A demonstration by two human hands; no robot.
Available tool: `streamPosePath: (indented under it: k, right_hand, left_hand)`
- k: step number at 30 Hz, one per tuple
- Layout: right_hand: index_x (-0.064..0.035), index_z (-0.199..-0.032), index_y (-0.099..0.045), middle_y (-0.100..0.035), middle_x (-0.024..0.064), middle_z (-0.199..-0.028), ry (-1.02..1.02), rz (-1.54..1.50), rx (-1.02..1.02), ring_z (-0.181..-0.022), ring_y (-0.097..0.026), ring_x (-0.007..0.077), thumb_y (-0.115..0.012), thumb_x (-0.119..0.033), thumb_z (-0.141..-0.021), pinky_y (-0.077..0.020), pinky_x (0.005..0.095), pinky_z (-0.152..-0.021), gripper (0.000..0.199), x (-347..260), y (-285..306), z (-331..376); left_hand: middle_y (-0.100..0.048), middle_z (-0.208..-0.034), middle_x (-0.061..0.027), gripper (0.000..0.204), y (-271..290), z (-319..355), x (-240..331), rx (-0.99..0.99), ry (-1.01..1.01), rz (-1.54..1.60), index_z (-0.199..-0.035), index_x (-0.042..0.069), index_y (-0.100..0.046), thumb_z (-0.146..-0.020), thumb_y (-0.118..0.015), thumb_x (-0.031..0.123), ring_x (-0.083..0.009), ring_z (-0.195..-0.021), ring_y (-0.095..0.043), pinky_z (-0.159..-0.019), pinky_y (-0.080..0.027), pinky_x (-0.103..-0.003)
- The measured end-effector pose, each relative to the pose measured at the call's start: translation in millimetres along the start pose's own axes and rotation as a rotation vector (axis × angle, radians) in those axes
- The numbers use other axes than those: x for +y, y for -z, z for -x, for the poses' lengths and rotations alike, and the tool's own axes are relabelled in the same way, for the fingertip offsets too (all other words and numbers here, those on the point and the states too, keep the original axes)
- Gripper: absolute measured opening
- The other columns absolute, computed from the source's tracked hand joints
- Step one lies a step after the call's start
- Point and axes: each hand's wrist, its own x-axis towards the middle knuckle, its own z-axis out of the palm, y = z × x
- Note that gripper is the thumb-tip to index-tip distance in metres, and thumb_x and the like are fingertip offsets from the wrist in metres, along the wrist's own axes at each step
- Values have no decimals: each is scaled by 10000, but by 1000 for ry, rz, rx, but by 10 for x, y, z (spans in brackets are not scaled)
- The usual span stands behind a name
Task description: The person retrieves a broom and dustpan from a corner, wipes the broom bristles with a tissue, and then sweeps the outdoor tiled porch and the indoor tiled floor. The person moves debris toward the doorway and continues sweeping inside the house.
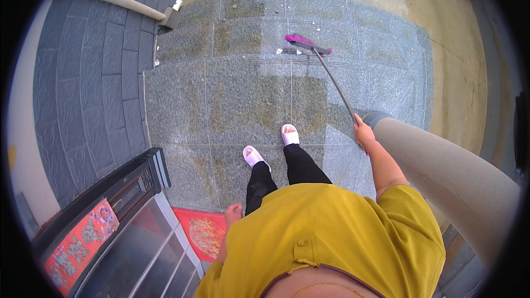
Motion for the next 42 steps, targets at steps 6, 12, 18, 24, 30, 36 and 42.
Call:
streamPosePath:
  k: [6, 12, 18, 24, 30, 36, 42]
  right_hand:
    - [-225, -1345, -326, -594, 223, -978, 94, -233, 191, -867, -591, 351, -461, -217, -890, -449, 388, -769, 475, -806, 684, 394]
    - [-255, -1360, -308, -443, 39, -639, 44, -560, 37, -455, -397, 107, -490, -194, -888, -371, 279, -403, 509, -782, 717, 168]
    - [-215, -1364, -293, -413, 11, -619, -20, -650, -214, -446, -371, 88, -495, -155, -884, -343, 251, -385, 525, -1246, 1155, 197]
    - [-173, -1312, -355, -460, 27, -626, 75, -535, -302, -490, -449, 111, -499, -200, -888, -374, 265, -397, 448, -1447, 1182, 148]
    - [-158, -1181, -514, -567, 82, -680, 48, -124, -148, -574, -549, 173, -527, -268, -861, -448, 326, -506, 339, -2115, 1579, 177]
    - [-160, -1193, -504, -624, 148, -857, 134, -38, -23, -766, -602, 282, -496, -289, -864, -461, 393, -720, 353, -1985, 1362, -308]
    - [-160, -1192, -513, -606, 184, -998, 305, -19, -56, -957, -556, 364, -466, -293, -873, -438, 429, -815, 349, -2319, 1397, -1140]
  left_hand:
    - [-575, -604, -54, 228, -46, 20, 49, -31, 138, 4, -905, 44, -638, -812, -573, 242, -116, -515, -520, -501, -427, -280]
    - [-574, -606, -52, 178, -208, -185, -347, -22, 115, 117, -886, 50, -636, -805, -585, 201, -120, -537, -531, -523, -436, -286]
    - [-608, -682, -66, 182, -149, -266, -920, -62, -24, 37, -903, 51, -634, -806, -589, 199, -149, -627, -577, -584, -463, -301]
    - [-621, -699, -81, 229, -116, -68, -922, -32, 200, 69, -887, 49, -634, -802, -581, 255, -173, -645, -593, -603, -471, -317]
    - [-599, -654, -65, 238, 5, -423, -582, -10, 156, 34, -889, 50, -634, -802, -581, 265, -150, -597, -568, -569, -455, -302]
    - [-577, -611, -51, 240, 162, -665, -266, -48, 202, 100, -890, 52, -635, -801, -584, 269, -132, -554, -545, -540, -442, -290]
    - [-562, -581, -48, 231, 238, -767, 174, -24, 150, 22, -880, 49, -628, -805, -579, 261, -119, -518, -528, -510, -431, -288]
